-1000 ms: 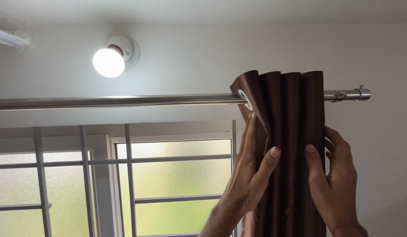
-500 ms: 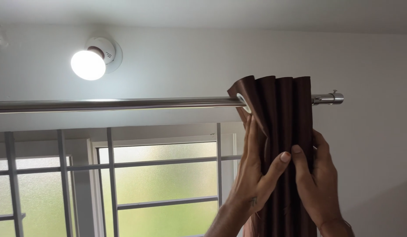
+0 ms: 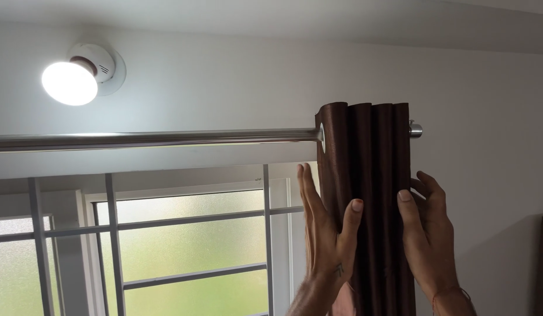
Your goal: The person adjusts a brown curtain by hand, gathering the fabric and sliding the grommets along a metal rod. They repeatedly smooth the curtain and reposition the folds to ensure it hangs evenly.
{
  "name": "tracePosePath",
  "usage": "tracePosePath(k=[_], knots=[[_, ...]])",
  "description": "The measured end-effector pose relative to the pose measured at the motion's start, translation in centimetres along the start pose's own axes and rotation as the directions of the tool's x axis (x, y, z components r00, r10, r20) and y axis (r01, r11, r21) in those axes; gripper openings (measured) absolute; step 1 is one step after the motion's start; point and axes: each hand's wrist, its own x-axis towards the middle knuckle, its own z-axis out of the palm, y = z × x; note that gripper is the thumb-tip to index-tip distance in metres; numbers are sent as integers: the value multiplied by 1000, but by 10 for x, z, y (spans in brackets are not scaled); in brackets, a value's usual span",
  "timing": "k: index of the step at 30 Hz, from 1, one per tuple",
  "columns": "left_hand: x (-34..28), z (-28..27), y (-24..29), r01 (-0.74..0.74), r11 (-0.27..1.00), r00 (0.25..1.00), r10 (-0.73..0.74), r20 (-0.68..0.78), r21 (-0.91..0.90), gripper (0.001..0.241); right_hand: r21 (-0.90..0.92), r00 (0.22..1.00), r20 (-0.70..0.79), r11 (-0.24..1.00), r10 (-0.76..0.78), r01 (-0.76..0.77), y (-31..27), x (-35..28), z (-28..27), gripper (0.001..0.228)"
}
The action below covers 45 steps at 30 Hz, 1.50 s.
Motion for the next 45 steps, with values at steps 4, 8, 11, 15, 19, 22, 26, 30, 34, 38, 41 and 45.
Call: tracePosePath(k=[4, 8, 11, 15, 19, 22, 26, 30, 34, 38, 41, 45], knots=[[7, 15, 9, 56, 998, 998, -57, -10, -35, 117, 19, 1000, 13, 1000, 11, -11, 8, 0, -7, 67], [20, 42, 20, 98, 994, 983, -102, 150, 40, 125, 41, 998, 48, 999, -34, 32, 37, 9, -19, 65], [21, 59, 12, 53, 985, 980, -82, 183, 162, 128, 66, 991, 103, 995, -86, 79, 46, 17, -31, 65], [4, 61, 7, -2, 987, 999, -3, 33, 161, 120, 45, 995, 83, 998, -49, 46, 39, 20, -43, 65], [-34, 53, 4, -100, 857, 981, 171, -96, 505, 96, 162, 999, 31, 986, -31, 26, 34, 22, -42, 66], [-48, 57, 10, -260, 557, 958, 250, 139, 789, 88, 211, 998, 1, 975, -66, 64, 30, 20, -38, 68], [-51, 62, 21, -292, 429, 955, 86, 283, 855, 94, 196, 996, 3, 977, -85, 82, 26, 13, -31, 69], [-38, 63, 36, -210, 391, 941, -168, 294, 896, 103, 159, 991, 56, 981, -120, 110, 29, 12, -32, 69], [-31, 67, 40, -100, 386, 870, -413, 269, 917, 100, 138, 977, 71, 972, -201, 190, 32, 11, -37, 63], [-28, 69, 38, -79, 399, 898, -369, 239, 913, 99, 116, 968, 41, 963, -249, 243, 29, 10, -41, 56], [-30, 76, 23, -91, 394, 881, -396, 259, 915, 86, 87, 969, 16, 966, -247, 245, 26, 9, -43, 49], [-43, 88, -12, -172, 341, 798, -503, 334, 924, 19, -61, 897, -19, 896, -442, 441, 24, 5, -41, 40]])
